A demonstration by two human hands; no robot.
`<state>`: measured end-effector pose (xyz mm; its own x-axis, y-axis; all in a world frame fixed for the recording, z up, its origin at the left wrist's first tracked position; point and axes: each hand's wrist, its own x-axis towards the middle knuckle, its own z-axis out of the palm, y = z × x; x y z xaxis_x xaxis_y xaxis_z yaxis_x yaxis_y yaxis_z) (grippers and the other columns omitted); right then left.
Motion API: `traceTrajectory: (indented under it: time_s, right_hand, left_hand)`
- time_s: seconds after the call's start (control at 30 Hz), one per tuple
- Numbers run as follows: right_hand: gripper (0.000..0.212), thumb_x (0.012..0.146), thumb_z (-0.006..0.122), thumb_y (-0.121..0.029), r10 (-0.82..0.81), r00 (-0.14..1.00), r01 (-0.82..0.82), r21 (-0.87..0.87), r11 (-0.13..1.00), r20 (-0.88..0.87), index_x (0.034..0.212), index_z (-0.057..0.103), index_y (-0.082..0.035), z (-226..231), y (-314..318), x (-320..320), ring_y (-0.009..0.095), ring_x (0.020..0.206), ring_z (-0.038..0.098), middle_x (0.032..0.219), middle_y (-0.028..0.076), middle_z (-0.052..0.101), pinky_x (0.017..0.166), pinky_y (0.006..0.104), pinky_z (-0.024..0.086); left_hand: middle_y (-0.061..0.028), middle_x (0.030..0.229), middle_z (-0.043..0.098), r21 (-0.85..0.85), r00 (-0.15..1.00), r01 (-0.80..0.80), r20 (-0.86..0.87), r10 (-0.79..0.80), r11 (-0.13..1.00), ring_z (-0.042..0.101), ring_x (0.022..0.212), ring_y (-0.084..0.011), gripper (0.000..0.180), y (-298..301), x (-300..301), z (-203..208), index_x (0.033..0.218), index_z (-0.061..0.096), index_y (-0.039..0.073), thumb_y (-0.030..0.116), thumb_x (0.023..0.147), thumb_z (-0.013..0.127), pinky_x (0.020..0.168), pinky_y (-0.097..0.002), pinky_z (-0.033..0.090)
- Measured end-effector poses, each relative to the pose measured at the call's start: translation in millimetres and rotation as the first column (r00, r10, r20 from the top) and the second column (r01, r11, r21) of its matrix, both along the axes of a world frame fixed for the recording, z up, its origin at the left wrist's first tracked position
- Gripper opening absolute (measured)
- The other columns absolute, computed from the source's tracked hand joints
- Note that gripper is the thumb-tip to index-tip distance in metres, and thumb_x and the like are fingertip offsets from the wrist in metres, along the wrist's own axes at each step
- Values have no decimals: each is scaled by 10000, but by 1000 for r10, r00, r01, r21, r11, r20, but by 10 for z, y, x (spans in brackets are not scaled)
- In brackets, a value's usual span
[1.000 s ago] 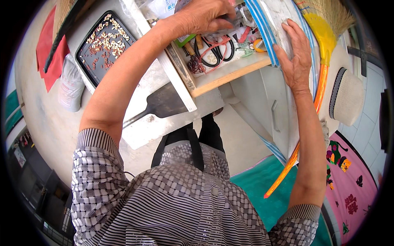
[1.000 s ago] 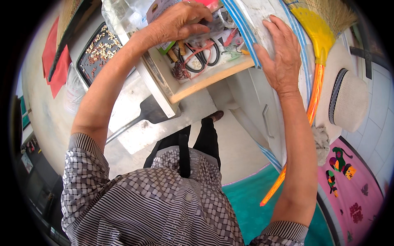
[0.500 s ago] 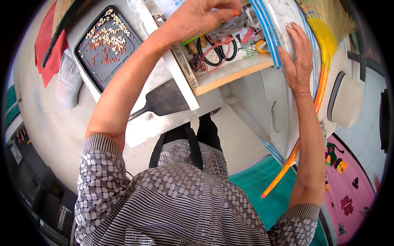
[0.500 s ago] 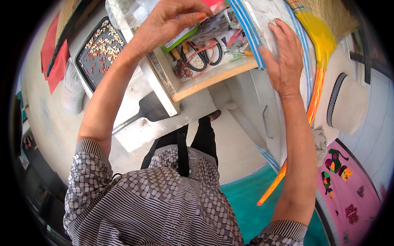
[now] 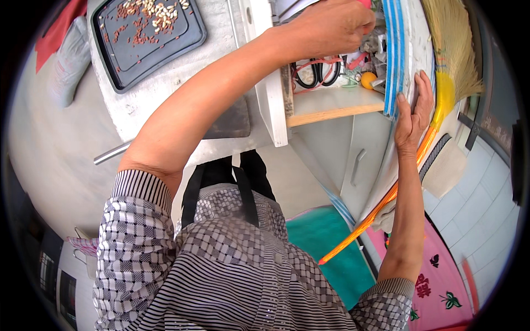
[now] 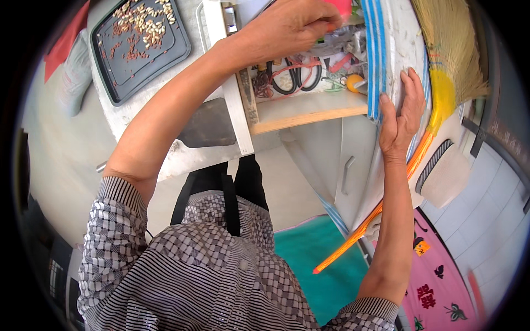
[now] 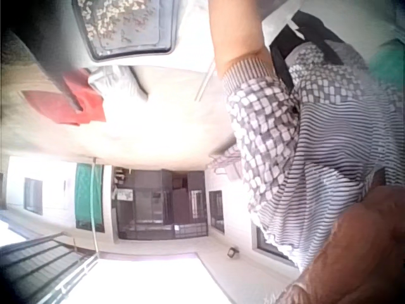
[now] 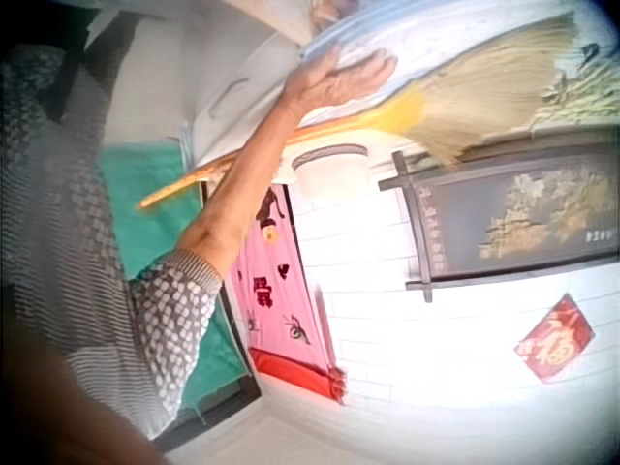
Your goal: The person searches through a drawer, retrieves a string and a small part, and then ties the string around the handle of a broom before attaching it to a door handle.
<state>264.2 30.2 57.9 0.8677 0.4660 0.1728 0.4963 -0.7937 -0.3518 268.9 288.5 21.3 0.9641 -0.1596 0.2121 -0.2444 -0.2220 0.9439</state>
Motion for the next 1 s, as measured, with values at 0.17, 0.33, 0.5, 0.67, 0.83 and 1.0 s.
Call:
traceTrajectory:
  time_s: [0.17,0.33,0.5,0.67,0.83,1.0]
  right_hand:
    - [491,785,537,-128,3,999,0,59,998,-45,1247,423,-7,-39,50,-12,278,1242,340,1323,156,390,1052,361,241]
    - [476,816,485,-109,1,998,-4,-47,999,-62,1271,388,-10,0,-34,10,255,1274,297,1368,145,310,1075,359,192]
    - [478,817,486,-112,1,998,-3,-28,1000,-70,1273,384,-13,-21,-16,35,253,1274,297,1363,145,315,1077,356,188]
    - [484,796,526,-107,-29,998,29,-3,1000,-49,1258,406,-26,-55,-69,26,256,1257,324,1336,143,363,1064,354,224]
    - [479,789,548,-121,-6,999,7,34,999,-46,1241,422,-26,-63,-50,22,268,1241,342,1335,139,370,1056,356,235]
    - [458,778,579,-162,24,999,-25,4,1000,37,1204,471,-31,-1,-43,52,293,1204,378,1295,143,427,1027,359,260]
  left_hand:
    - [-186,689,590,129,985,-155,103,142,979,590,685,-344,64,-76,15,-141,706,577,-1,32,680,529,596,-401,468]
    - [-174,670,600,126,970,-203,162,182,971,611,643,-332,64,-148,65,-132,655,599,-2,39,620,565,591,-401,491]
    - [-202,668,566,-27,937,-296,184,296,955,573,669,-358,52,-253,87,-238,677,544,-19,26,686,520,586,-422,446]
    - [-197,708,593,258,996,65,49,-81,964,588,646,-334,93,-188,-39,-75,740,603,-32,14,683,545,602,-382,471]
    - [-199,741,588,257,960,184,161,-229,949,584,726,-338,136,-259,27,-178,792,596,-33,50,734,506,712,-394,460]
    - [-194,604,529,101,925,375,29,-379,922,547,585,-316,73,36,297,-238,637,504,-25,2,703,488,547,-398,414]
